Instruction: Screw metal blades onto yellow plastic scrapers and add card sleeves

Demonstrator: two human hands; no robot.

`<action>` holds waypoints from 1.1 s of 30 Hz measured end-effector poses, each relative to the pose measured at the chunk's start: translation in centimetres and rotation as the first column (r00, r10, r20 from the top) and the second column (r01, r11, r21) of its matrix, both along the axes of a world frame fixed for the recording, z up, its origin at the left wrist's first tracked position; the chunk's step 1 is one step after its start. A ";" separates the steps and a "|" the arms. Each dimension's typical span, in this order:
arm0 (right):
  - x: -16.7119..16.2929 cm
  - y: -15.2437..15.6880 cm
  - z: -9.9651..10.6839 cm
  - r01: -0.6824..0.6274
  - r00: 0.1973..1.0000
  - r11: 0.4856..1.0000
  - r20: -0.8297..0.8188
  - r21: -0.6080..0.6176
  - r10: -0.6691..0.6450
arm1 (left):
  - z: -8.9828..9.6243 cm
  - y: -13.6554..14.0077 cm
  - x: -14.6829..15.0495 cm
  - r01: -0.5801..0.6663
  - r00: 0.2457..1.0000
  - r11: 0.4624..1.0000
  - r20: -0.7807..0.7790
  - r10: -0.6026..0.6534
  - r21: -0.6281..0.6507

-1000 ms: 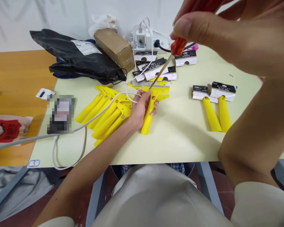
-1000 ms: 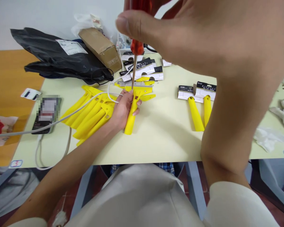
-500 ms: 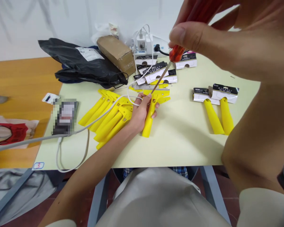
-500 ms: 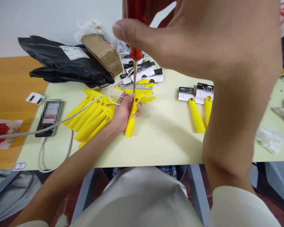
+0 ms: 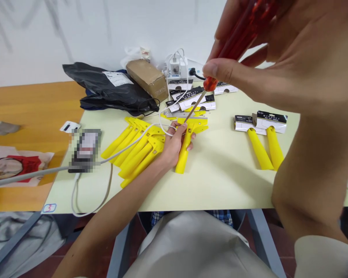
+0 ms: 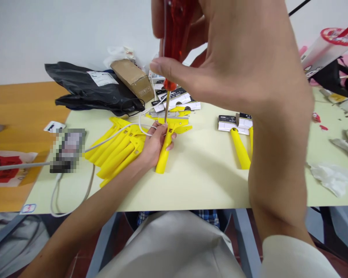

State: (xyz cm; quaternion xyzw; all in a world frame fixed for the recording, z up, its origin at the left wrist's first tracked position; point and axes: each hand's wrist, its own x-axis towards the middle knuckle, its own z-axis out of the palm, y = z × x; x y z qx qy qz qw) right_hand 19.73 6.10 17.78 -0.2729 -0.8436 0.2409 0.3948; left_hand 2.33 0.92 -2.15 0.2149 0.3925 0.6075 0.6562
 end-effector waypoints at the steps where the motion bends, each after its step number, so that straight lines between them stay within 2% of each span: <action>1: 0.2 0.1 0.1 0.030 0.998 0.997 0.053 0.069 -0.034 | 0.0 0.0 0.0 -0.001 1.000 1.000 0.003 0.001 0.001; 3: 0.4 0.3 0.4 0.084 0.980 0.975 0.160 0.204 -0.118 | -0.1 0.0 0.1 -0.008 1.000 1.000 0.000 0.008 0.002; 5: 0.5 0.5 0.6 0.093 0.966 0.960 0.209 0.265 -0.151 | -0.1 0.0 0.1 -0.018 1.000 1.000 -0.011 0.018 0.005; 12: 0.5 -0.1 1.1 0.051 0.966 0.947 0.225 0.318 -0.128 | 0.4 -0.4 0.6 -0.050 0.999 0.998 -0.011 0.051 0.027; 19: 1.5 -1.2 2.3 0.084 0.963 0.918 0.204 0.387 -0.175 | 3.1 -2.2 1.2 -0.119 0.993 0.992 0.004 0.119 0.051; 23: 2.4 -2.1 2.9 0.086 0.975 0.914 0.156 0.396 -0.159 | 4.4 -4.5 2.0 -0.201 0.979 0.975 0.004 0.202 0.089; 28: 2.8 -3.6 3.5 0.049 0.986 0.923 0.132 0.382 -0.106 | 4.2 -9.2 2.2 -0.095 0.982 0.991 -0.155 0.110 0.099; 33: 1.7 -4.4 3.0 -0.076 0.992 0.928 0.122 0.364 0.034 | 4.1 -13.7 0.7 -0.071 0.961 0.995 -0.263 0.087 0.071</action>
